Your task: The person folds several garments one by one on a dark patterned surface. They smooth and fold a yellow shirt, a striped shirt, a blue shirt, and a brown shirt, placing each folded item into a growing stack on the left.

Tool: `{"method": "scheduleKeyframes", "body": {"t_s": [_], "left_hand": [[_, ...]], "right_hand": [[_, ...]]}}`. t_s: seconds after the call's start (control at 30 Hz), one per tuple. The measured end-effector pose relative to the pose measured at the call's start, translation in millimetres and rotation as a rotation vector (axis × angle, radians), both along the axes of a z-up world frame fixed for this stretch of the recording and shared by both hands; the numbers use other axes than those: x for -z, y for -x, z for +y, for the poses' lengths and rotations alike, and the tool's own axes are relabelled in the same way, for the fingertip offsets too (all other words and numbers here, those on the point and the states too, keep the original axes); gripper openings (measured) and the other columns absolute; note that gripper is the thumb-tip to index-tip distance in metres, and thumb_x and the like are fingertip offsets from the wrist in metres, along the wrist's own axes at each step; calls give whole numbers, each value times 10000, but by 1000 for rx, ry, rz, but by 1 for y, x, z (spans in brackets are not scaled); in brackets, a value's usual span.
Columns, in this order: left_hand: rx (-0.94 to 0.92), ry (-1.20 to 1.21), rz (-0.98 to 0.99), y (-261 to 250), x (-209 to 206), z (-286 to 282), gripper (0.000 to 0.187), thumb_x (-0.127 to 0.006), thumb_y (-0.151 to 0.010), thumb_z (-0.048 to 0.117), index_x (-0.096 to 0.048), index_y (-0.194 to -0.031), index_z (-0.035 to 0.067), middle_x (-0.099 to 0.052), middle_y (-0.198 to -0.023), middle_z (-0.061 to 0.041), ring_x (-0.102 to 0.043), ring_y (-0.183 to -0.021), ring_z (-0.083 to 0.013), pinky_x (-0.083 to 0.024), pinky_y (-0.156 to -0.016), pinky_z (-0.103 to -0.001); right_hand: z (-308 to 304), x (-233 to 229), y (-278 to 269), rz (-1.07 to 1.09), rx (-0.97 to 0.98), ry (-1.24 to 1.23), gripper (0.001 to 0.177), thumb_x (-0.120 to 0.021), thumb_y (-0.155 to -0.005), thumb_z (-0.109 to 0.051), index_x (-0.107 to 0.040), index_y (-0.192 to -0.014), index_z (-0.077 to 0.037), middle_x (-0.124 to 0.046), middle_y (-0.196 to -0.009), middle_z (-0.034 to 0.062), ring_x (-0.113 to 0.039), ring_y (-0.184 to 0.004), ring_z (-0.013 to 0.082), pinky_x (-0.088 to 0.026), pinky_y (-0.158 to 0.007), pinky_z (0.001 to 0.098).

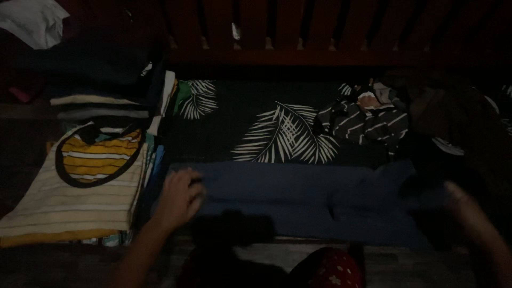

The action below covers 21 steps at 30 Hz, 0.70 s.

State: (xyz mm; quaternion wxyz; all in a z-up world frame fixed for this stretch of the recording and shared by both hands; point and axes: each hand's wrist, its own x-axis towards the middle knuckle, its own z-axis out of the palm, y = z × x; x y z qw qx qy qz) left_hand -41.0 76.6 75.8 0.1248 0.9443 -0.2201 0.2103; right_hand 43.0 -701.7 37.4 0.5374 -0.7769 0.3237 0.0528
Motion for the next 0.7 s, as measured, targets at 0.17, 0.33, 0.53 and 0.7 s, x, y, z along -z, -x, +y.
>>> {"method": "scheduleKeyframes", "body": {"t_s": [0.17,0.33,0.53,0.7], "left_hand": [[-208,222,392,26,-1,-4,523,-809,-773,542,-616,-1013,119,-721,-1053,-131,-610,-1133,-311,-486,-963,-463],[-692,552,556,-10,-2,1,727,-627,-948,651,-706,-923,-71,-724,-880,-215,-704,-819,-324,-551,-736,-449],[-858,368,728,-94,34,32,725,-620,-918,575,-704,-1063,-131,-702,-961,-280,-655,-826,-344,-573,-753,-474],[-819,821,1011,-133,33,52,212,-650,-886,16,-694,-1069,-80,-727,-1126,-233,-699,-878,-309,-635,-742,-430]], "right_hand": [[1,30,39,97,-458,-67,941,-531,-825,-686,-446,-1535,-75,-567,-1525,215,-542,-1374,426,-416,-1124,551],[29,18,29,295,-302,131,1039,-630,-844,-679,-336,-1625,-61,-402,-1628,205,-378,-1506,417,-323,-1197,598],[65,3,21,383,-422,352,1058,-795,-724,-594,-485,-1574,-47,-508,-1586,243,-457,-1489,427,-398,-1202,591],[60,13,21,398,-471,351,1021,-868,-762,-543,-450,-1550,-46,-509,-1554,237,-515,-1428,428,-444,-1175,540]]}}
